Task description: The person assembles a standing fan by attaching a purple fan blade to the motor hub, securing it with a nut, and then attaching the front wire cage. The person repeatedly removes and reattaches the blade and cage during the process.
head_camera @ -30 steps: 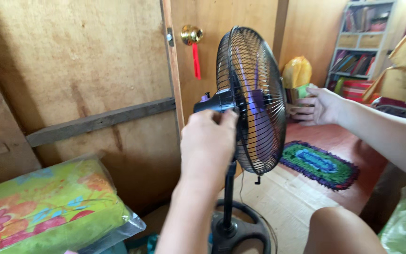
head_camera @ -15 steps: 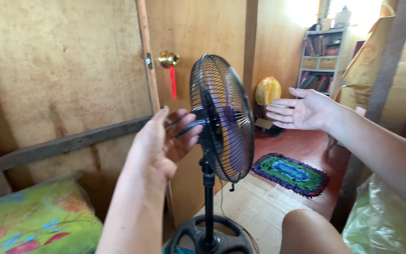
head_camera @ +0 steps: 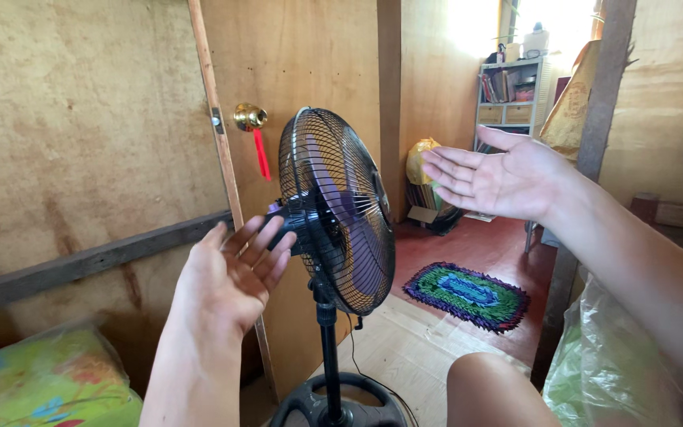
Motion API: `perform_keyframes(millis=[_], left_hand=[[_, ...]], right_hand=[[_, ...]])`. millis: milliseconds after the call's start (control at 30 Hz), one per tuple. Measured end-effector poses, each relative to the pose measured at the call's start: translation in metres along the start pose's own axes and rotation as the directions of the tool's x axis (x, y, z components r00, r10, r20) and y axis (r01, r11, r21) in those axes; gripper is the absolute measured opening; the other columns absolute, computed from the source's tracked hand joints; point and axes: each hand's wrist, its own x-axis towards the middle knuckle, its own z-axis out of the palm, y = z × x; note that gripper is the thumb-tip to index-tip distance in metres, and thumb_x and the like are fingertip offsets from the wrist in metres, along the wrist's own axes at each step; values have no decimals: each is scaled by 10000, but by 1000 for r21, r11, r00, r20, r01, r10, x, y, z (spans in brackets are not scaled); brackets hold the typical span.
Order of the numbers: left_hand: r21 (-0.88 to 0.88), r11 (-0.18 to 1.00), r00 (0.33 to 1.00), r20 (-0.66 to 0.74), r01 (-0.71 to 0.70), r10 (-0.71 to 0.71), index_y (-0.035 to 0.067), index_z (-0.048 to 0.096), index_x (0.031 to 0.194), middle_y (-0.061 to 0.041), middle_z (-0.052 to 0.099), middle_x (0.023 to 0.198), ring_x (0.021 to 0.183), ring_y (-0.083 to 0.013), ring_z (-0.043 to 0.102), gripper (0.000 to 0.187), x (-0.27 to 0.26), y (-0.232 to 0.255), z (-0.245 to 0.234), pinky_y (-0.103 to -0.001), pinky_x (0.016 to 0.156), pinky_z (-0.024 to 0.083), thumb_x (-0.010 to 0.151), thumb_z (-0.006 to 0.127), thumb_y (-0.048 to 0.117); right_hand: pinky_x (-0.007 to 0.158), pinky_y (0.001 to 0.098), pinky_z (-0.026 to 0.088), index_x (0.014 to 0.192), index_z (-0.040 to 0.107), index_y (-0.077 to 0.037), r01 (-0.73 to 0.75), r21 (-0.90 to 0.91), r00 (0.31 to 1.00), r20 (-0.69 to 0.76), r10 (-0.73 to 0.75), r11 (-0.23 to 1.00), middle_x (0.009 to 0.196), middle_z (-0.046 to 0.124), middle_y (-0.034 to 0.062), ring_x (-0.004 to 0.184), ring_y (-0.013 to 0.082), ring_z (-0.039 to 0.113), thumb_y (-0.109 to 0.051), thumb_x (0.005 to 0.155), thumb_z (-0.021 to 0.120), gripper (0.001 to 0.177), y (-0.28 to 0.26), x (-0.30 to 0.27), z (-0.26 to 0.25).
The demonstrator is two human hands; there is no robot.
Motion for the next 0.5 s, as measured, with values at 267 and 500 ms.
perform_keyframes(millis=[267,500], left_hand=[[-130,991,992,-124,-45,28,26,604,1178,-180,734,1274,1155,-343,711,498,-28,-15,1,-395,930,557,1057,304,404],[-46,990,984,-119,-137,130,111,688,1016,-53,763,999,932,-220,732,266,-30,0,-5,-322,763,542,1003,573,351]], right_hand=[[1168,463,334,1508,402,77,-26,251,1000,13,24,968,1530,535,229,1425,311,487,-481,1015,368,745,26,-22,11],[1020,396,459,1277,599,-40,-24,175,987,-152,51,984,1218,677,131,1170,219,630,-567,976,470,621,61,-20,9]])
